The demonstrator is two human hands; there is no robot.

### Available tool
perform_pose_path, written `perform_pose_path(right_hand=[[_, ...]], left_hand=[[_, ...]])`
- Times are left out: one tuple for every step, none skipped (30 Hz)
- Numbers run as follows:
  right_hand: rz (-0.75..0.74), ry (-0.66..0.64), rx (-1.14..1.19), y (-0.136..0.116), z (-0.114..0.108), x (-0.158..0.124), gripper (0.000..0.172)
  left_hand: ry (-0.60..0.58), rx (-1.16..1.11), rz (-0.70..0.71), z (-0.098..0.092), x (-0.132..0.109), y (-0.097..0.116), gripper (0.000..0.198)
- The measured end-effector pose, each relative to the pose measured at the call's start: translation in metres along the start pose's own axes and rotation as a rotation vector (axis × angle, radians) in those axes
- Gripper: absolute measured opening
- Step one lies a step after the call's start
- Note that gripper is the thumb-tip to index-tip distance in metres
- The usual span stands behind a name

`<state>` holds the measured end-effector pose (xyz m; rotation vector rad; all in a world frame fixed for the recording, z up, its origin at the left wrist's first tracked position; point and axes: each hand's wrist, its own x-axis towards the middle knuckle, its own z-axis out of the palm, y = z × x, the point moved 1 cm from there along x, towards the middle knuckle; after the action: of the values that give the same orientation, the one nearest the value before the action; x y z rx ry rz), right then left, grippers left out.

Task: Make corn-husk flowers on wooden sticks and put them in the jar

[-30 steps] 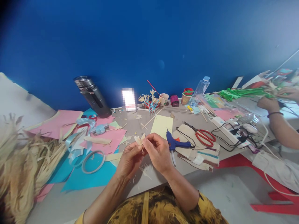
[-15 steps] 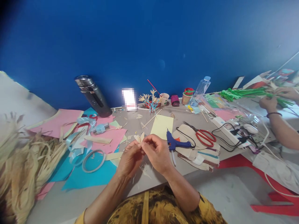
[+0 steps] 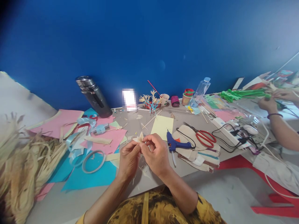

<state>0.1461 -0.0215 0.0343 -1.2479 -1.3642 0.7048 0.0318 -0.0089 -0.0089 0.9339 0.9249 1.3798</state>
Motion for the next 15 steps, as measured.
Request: perform_pose_path(right_hand=[[-0.013,0.006,-0.011,0.0000,0.0001,-0.0004,0.004],[-0.026,0.013,-0.024,0.0001,0.0003,-0.0008,0.004],[-0.039,0.020,-0.038,0.0002,0.0005,-0.0011,0.004],[-0.049,0.025,-0.050,0.0003,0.0006,-0.0014,0.004],[-0.056,0.027,-0.060,0.0004,0.0007,-0.0016,0.004],[-0.060,0.026,-0.067,0.0003,0.0006,-0.0018,0.004],[-0.061,0.023,-0.070,0.0001,0.0002,-0.0018,0.005],[-0.058,0.015,-0.066,-0.0002,-0.0003,-0.0016,0.005],[-0.050,0.002,-0.054,-0.0006,-0.0011,-0.0013,0.006],[-0.038,-0.012,-0.032,-0.0010,-0.0020,-0.0009,0.007],[-0.024,-0.028,-0.005,-0.0013,-0.0030,-0.0003,0.007],[-0.010,-0.047,0.023,-0.0015,-0.0040,0.0002,0.008],[0.002,-0.065,0.047,-0.0015,-0.0048,0.0008,0.008],[0.012,-0.084,0.061,-0.0014,-0.0054,0.0013,0.008],[0.019,-0.102,0.064,-0.0011,-0.0060,0.0018,0.008]], left_hand=[[-0.005,0.002,-0.008,0.0001,-0.0003,0.0006,0.017],[-0.011,0.002,-0.014,0.0001,-0.0006,0.0012,0.018],[-0.016,-0.002,-0.020,0.0002,-0.0009,0.0018,0.018],[-0.023,-0.009,-0.024,0.0004,-0.0010,0.0025,0.018],[-0.027,-0.020,-0.026,0.0006,-0.0010,0.0033,0.017],[-0.031,-0.032,-0.026,0.0007,-0.0009,0.0041,0.017],[-0.035,-0.045,-0.025,0.0008,-0.0007,0.0048,0.015],[-0.039,-0.058,-0.024,0.0007,-0.0004,0.0054,0.014],[-0.043,-0.070,-0.026,0.0005,0.0000,0.0058,0.013],[-0.046,-0.083,-0.032,0.0003,0.0003,0.0059,0.012],[-0.049,-0.098,-0.042,0.0001,0.0006,0.0058,0.011],[-0.052,-0.112,-0.054,-0.0001,0.0008,0.0055,0.011],[-0.055,-0.125,-0.064,0.0000,0.0008,0.0052,0.010],[-0.055,-0.136,-0.070,0.0002,0.0008,0.0050,0.010],[-0.051,-0.144,-0.071,0.0006,0.0007,0.0051,0.010]])
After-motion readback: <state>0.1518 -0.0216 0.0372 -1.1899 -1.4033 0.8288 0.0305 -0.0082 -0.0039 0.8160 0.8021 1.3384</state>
